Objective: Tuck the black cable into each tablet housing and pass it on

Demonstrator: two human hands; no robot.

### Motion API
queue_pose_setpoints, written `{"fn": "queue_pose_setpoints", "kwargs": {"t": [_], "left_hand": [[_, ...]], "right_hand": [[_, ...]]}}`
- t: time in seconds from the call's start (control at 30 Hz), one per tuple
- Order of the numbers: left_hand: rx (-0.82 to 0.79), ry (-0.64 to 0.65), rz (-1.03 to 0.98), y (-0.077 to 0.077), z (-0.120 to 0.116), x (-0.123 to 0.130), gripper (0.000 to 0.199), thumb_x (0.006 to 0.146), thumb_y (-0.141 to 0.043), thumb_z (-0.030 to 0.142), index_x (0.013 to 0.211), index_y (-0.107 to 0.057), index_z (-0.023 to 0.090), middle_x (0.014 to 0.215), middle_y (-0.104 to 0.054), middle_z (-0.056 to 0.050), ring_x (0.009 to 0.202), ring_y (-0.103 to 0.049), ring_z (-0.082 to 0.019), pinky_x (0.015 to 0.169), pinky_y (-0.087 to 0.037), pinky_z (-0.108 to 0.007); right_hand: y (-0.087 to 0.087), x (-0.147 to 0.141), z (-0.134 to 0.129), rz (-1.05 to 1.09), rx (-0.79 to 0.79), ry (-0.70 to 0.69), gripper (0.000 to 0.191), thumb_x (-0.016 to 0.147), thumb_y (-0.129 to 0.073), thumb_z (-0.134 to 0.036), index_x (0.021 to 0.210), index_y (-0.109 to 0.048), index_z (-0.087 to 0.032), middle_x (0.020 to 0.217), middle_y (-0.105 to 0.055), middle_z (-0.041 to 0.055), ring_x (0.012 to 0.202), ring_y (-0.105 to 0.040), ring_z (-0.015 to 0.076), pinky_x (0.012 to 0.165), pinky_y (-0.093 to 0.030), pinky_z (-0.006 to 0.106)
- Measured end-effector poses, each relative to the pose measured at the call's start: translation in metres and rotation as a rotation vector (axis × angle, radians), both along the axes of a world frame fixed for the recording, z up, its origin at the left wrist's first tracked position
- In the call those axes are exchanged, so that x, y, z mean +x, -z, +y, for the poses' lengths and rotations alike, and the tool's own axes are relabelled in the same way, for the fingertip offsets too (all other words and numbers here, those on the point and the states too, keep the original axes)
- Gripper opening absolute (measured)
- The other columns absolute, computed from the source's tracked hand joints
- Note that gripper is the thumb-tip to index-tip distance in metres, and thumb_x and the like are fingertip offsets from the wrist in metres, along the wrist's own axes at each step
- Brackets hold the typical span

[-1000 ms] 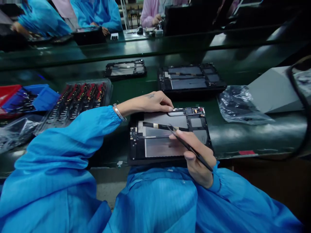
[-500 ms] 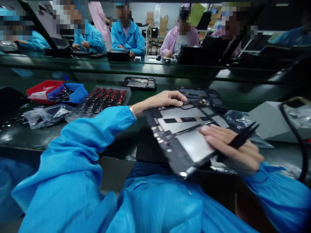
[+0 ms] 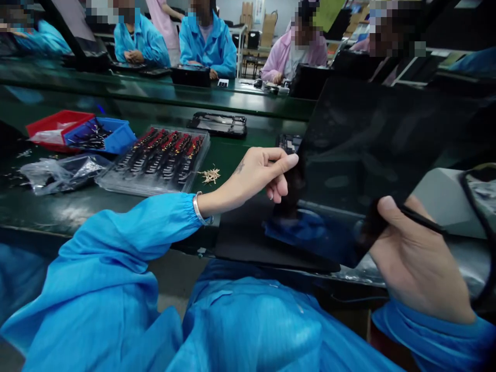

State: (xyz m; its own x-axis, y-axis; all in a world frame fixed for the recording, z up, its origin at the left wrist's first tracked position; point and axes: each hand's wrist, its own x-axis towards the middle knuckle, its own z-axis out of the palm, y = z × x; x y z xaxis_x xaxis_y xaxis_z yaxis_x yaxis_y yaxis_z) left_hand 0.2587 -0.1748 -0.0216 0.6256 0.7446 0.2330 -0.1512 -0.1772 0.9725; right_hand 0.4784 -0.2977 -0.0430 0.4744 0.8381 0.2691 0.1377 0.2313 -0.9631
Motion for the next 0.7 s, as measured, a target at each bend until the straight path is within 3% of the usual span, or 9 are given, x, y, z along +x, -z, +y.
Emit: {"fn": "queue_pose_setpoints", "kwargs": {"t": [0.1,0.3,0.5,0.7], "left_hand": [[-0.125,-0.013,0.016,0.01,0.004,0.002,0.056,0.094,-0.07,0.061,0.069,-0.048,0.016,0.055,-0.066,0.001,0.042,-0.062,-0.007,0.041,-0.043,-0.013],[-0.281,-0.016,0.054,0.023,0.012,0.004,0.052,0.096,-0.07,0.052,0.067,-0.049,0.015,0.053,-0.064,0.002,0.04,-0.06,-0.005,0.04,-0.04,-0.012],[-0.309,-0.046,0.094,0.021,0.013,0.006,0.051,0.095,-0.07,0.05,0.066,-0.05,0.014,0.054,-0.064,0.001,0.04,-0.058,-0.003,0.04,-0.038,-0.012],[-0.289,-0.04,0.101,0.023,0.012,0.007,0.051,0.095,-0.071,0.051,0.067,-0.049,0.014,0.054,-0.064,0.001,0.04,-0.059,-0.004,0.04,-0.039,-0.012]], "right_hand": [[0.005,0.002,0.001,0.151,-0.109,-0.071,0.021,0.082,-0.081,-0.034,0.103,-0.08,-0.033,0.137,-0.072,0.0025,0.13,-0.068,0.0306,0.109,-0.06,0.047],[0.021,0.013,0.006,0.124,-0.228,-0.157,0.019,0.092,-0.073,-0.042,0.11,-0.081,-0.037,0.122,-0.079,0.0032,0.115,-0.076,0.0289,0.106,-0.062,0.045],[0.024,0.013,0.008,-0.083,-0.185,-0.248,0.024,0.1,-0.06,-0.039,0.113,-0.08,-0.034,0.108,-0.082,0.0047,0.117,-0.075,0.0278,0.105,-0.062,0.046],[0.02,0.01,0.01,-0.071,-0.17,-0.202,0.023,0.098,-0.063,-0.043,0.11,-0.08,-0.034,0.104,-0.081,0.0051,0.11,-0.077,0.0289,0.104,-0.062,0.049]]}}
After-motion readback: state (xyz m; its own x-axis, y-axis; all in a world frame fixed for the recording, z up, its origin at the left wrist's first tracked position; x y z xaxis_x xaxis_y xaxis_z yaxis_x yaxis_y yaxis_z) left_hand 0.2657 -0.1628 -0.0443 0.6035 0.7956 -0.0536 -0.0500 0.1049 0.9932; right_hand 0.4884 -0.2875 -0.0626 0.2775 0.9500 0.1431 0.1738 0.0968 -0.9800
